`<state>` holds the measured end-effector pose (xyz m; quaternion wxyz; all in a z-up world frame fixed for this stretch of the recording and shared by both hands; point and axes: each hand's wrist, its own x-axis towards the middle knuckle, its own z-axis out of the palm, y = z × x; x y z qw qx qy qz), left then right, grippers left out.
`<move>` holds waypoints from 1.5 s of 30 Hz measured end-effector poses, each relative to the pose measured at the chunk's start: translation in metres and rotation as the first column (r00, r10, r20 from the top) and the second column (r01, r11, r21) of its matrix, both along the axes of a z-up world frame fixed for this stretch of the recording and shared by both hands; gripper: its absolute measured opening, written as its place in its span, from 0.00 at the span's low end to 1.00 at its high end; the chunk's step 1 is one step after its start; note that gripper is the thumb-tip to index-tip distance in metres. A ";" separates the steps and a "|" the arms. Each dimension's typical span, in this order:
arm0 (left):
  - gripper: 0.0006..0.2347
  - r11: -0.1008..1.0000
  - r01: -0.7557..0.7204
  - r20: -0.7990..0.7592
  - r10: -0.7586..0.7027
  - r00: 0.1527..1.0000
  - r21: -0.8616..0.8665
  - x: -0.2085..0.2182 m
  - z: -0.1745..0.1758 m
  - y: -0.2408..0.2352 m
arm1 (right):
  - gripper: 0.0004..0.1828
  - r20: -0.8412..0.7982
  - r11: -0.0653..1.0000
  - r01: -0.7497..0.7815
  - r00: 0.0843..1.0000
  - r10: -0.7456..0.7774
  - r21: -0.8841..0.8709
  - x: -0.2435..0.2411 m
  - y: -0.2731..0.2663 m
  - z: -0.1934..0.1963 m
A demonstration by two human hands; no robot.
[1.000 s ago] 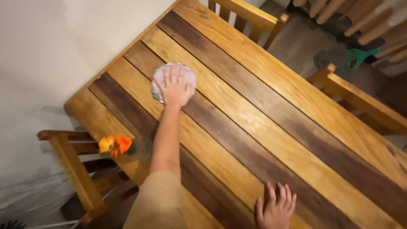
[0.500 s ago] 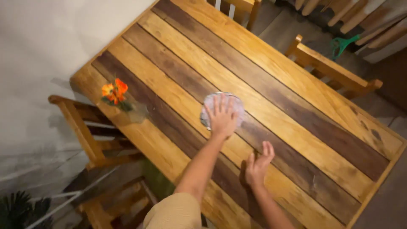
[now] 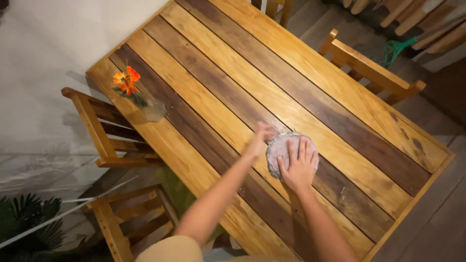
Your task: Clean placemats, the dining table, and dining chairs with a cloth.
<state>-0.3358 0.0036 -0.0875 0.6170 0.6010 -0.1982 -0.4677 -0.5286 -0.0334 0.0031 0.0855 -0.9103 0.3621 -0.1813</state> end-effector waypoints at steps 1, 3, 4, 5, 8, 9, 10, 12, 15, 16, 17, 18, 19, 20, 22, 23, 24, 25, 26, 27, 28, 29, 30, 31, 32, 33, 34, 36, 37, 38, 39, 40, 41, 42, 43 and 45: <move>0.30 0.998 -0.057 0.166 0.050 0.985 0.037 0.018 0.018 0.018 | 0.35 -0.079 1.000 0.000 0.997 -0.002 -0.028 -0.007 0.000 0.006; 0.22 0.985 -0.115 0.468 0.044 0.882 0.125 0.052 0.032 0.057 | 0.35 -0.078 0.998 0.042 0.996 -0.045 -0.042 -0.035 0.001 0.002; 0.15 0.964 -0.200 0.725 0.010 0.689 0.176 0.072 0.039 0.071 | 0.35 -0.072 0.994 0.083 0.994 -0.087 -0.065 -0.046 -0.004 0.000; 0.15 0.965 -0.198 0.727 0.013 0.686 0.170 0.084 0.055 0.087 | 0.35 -0.068 0.994 0.085 0.994 -0.090 -0.071 -0.063 -0.007 0.003; 0.13 0.947 -0.304 0.978 -0.041 0.204 0.103 0.110 0.084 0.127 | 0.40 -0.064 0.979 0.180 0.980 -0.186 -0.092 -0.122 -0.014 0.003; 0.16 0.929 -0.335 0.980 -0.106 0.168 0.158 0.117 0.084 0.134 | 0.40 -0.069 0.964 0.255 0.963 -0.260 -0.080 -0.143 -0.019 -0.004; 0.19 0.907 -0.365 0.976 -0.171 0.134 0.209 0.124 0.083 0.139 | 0.41 -0.075 0.942 0.330 0.939 -0.334 -0.068 -0.165 -0.024 -0.011; 0.21 0.910 -0.341 0.969 -0.200 0.143 0.238 0.136 0.080 0.140 | 0.42 -0.058 0.914 0.403 0.912 -0.406 -0.054 -0.186 -0.028 -0.014; 0.27 0.909 -0.282 0.952 -0.286 0.110 0.305 0.160 0.067 0.136 | 0.44 -0.035 0.853 0.520 0.852 -0.522 -0.039 -0.196 -0.038 -0.021; 0.29 0.904 -0.253 0.939 -0.337 0.072 0.343 0.168 0.060 0.133 | 0.45 -0.031 0.826 0.562 0.826 -0.563 -0.044 -0.197 -0.043 -0.023; 0.29 0.907 -0.244 0.940 -0.335 0.071 0.342 0.175 0.059 0.130 | 0.45 -0.032 0.821 0.569 0.821 -0.570 -0.048 -0.197 -0.055 -0.024; 0.29 0.913 -0.227 0.941 -0.334 0.063 0.339 0.184 0.058 0.126 | 0.47 -0.039 0.800 0.600 0.799 -0.600 -0.031 -0.195 -0.068 -0.025; 0.30 0.918 -0.210 0.942 -0.332 0.054 0.336 0.193 0.057 0.122 | 0.49 -0.048 0.777 0.630 0.776 -0.629 -0.014 -0.192 -0.081 -0.027; 0.30 0.919 -0.207 0.942 -0.332 0.054 0.336 0.197 0.061 0.119 | 0.49 -0.048 0.775 0.632 0.774 -0.632 -0.014 -0.188 -0.086 -0.027; 0.29 0.929 -0.162 0.942 -0.333 0.034 0.334 0.209 0.070 0.112 | 0.52 -0.082 0.801 0.595 0.804 -0.589 0.073 -0.173 -0.100 -0.026; 0.29 0.930 -0.161 0.944 -0.330 0.030 0.330 0.213 0.070 0.109 | 0.52 -0.078 0.799 0.596 0.802 -0.592 0.072 -0.156 -0.098 -0.026; 0.31 0.918 -0.170 0.931 -0.364 0.001 0.359 0.216 0.070 0.107 | 0.50 -0.101 0.842 0.539 0.839 -0.534 0.024 -0.140 -0.096 -0.026; 0.33 0.904 -0.180 0.917 -0.398 -0.028 0.387 0.219 0.069 0.105 | 0.48 -0.128 0.879 0.476 0.871 -0.474 -0.022 -0.123 -0.093 -0.026; 0.33 0.904 -0.181 0.917 -0.398 -0.028 0.387 0.216 0.070 0.105 | 0.48 -0.128 0.880 0.474 0.872 -0.473 -0.022 -0.102 -0.093 -0.023; 0.33 0.900 -0.195 0.915 -0.403 -0.029 0.391 0.214 0.072 0.105 | 0.48 -0.122 0.906 0.423 0.898 -0.422 -0.019 -0.081 -0.093 -0.020; 0.32 0.895 -0.212 0.912 -0.409 -0.034 0.393 0.214 0.075 0.105 | 0.49 -0.112 0.929 0.370 0.923 -0.369 -0.014 -0.058 -0.093 -0.018; 0.32 0.894 -0.216 0.912 -0.409 -0.036 0.392 0.213 0.076 0.104 | 0.49 -0.108 0.930 0.368 0.924 -0.368 -0.013 -0.040 -0.094 -0.015; 0.33 0.880 -0.226 0.899 -0.437 -0.038 0.418 0.214 0.079 0.103 | 0.48 -0.116 0.945 0.327 0.938 -0.327 -0.021 -0.020 -0.094 -0.013; 0.33 0.864 -0.237 0.884 -0.465 -0.040 0.444 0.215 0.081 0.103 | 0.47 -0.124 0.958 0.285 0.950 -0.286 -0.029 0.001 -0.093 -0.011; 0.33 0.864 -0.241 0.884 -0.465 -0.047 0.441 0.215 0.083 0.102 | 0.47 -0.116 0.958 0.285 0.951 -0.286 -0.027 0.018 -0.095 -0.009; 0.33 0.871 -0.231 0.891 -0.452 -0.032 0.433 0.216 0.085 0.101 | 0.47 -0.117 0.968 0.251 0.961 -0.252 -0.024 0.036 -0.097 -0.008; 0.34 0.877 -0.220 0.897 -0.441 -0.015 0.428 0.215 0.087 0.102 | 0.47 -0.121 0.976 0.218 0.968 -0.218 -0.020 0.052 -0.098 -0.007; 0.33 0.889 -0.210 0.906 -0.423 -0.030 0.408 0.217 0.087 0.101 | 0.46 -0.129 0.985 0.170 0.977 -0.172 -0.026 0.083 -0.102 -0.007; 0.33 0.900 -0.198 0.915 -0.402 -0.039 0.388 0.218 0.087 0.101 | 0.45 -0.142 0.992 0.122 0.982 -0.126 -0.034 0.099 -0.103 -0.007; 0.33 0.899 -0.197 0.912 -0.407 -0.045 0.391 0.216 0.092 0.101 | 0.45 -0.138 0.992 0.126 0.982 -0.129 -0.029 0.119 -0.103 -0.006; 0.33 0.899 -0.195 0.917 -0.398 0.003 0.391 0.214 0.097 0.102 | 0.44 -0.109 0.997 0.069 0.991 -0.073 -0.041 0.139 -0.102 -0.006; 0.32 0.900 -0.196 0.921 -0.387 0.050 0.389 0.213 0.102 0.101 | 0.44 -0.080 0.998 0.010 0.997 -0.015 -0.057 0.160 -0.103 -0.004; 0.32 0.900 -0.196 0.920 -0.390 0.043 0.390 0.211 0.103 0.101 | 0.44 -0.074 0.998 0.013 0.997 -0.017 -0.054 0.179 -0.102 -0.004; 0.32 0.910 -0.190 0.929 -0.367 0.045 0.369 0.214 0.104 0.100 | 0.43 -0.076 0.998 -0.037 0.997 0.032 -0.054 0.203 -0.101 -0.004; 0.31 0.919 -0.184 0.938 -0.345 0.047 0.347 0.216 0.105 0.100 | 0.43 -0.079 0.995 -0.086 0.993 0.082 -0.053 0.227 -0.100 -0.004; 0.32 0.934 -0.182 0.951 -0.308 0.029 0.308 0.217 0.114 0.100 | 0.43 -0.040 0.991 -0.131 0.991 0.129 -0.040 0.274 -0.096 0.000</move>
